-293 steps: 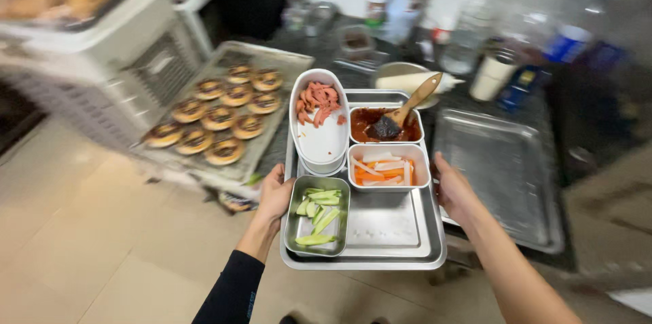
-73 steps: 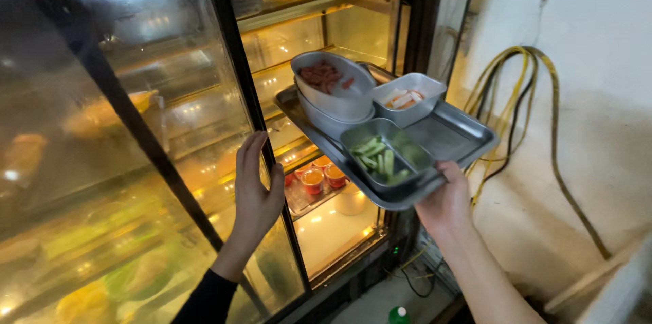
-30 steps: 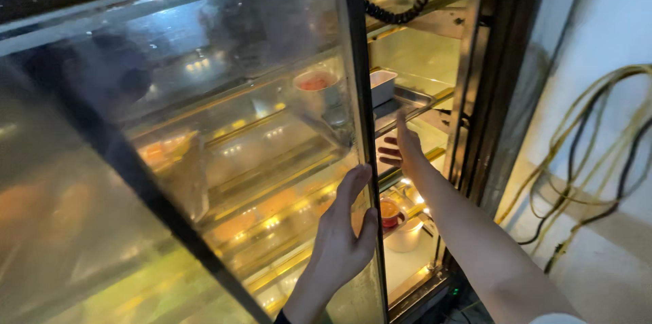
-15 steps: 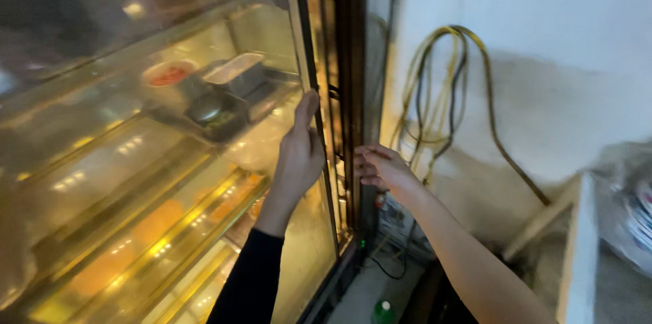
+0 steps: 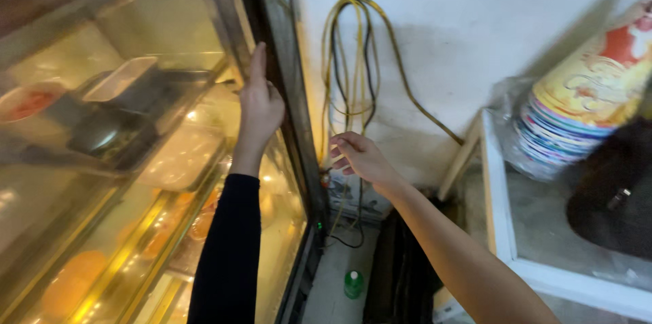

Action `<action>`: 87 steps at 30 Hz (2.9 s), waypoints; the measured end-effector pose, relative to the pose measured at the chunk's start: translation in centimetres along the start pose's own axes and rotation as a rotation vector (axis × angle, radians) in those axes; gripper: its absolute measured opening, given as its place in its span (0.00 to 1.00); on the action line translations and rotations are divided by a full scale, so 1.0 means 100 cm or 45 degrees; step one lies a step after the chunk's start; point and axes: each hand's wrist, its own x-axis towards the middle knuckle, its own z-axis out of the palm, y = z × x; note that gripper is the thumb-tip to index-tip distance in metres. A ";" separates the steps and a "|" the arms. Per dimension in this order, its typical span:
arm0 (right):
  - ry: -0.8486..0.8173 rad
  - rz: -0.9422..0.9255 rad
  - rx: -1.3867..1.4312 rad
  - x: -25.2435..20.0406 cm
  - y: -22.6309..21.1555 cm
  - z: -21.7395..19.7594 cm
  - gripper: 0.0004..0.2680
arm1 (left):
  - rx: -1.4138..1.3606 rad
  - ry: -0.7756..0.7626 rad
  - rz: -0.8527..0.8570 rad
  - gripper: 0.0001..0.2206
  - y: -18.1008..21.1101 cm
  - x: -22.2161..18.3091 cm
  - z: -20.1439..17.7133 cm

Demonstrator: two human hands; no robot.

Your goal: The person carries containers of ingredients to a preparation station, takes additional containers of sauces and toppings from a drawer, and assembles a metal tray with meat and sliced vegetables before placing the tray inside a refrigerated display case.

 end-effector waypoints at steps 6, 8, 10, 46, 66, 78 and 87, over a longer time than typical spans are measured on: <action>0.102 -0.069 0.132 -0.019 0.013 -0.008 0.11 | -0.068 -0.097 -0.256 0.32 -0.006 0.012 0.014; 0.160 -0.047 0.187 -0.029 0.013 -0.009 0.12 | -0.033 -0.005 -0.142 0.32 -0.009 0.011 0.019; 0.199 -0.090 0.143 -0.044 0.009 -0.018 0.12 | -0.017 0.050 -0.071 0.31 -0.008 0.008 0.022; 2.201 -0.699 0.770 -1.161 -0.009 -0.206 0.19 | -1.616 -1.172 1.223 0.17 1.008 -0.501 0.153; 2.660 -0.186 0.687 -1.568 0.082 -0.554 0.18 | -1.860 -1.531 0.984 0.24 1.491 -0.703 0.451; 2.174 -0.154 0.779 -1.745 0.149 -0.936 0.18 | -1.264 -1.390 0.693 0.26 1.645 -0.704 0.706; 1.780 0.024 0.692 -1.739 0.198 -1.178 0.17 | -0.954 -1.306 0.429 0.20 1.662 -0.714 0.938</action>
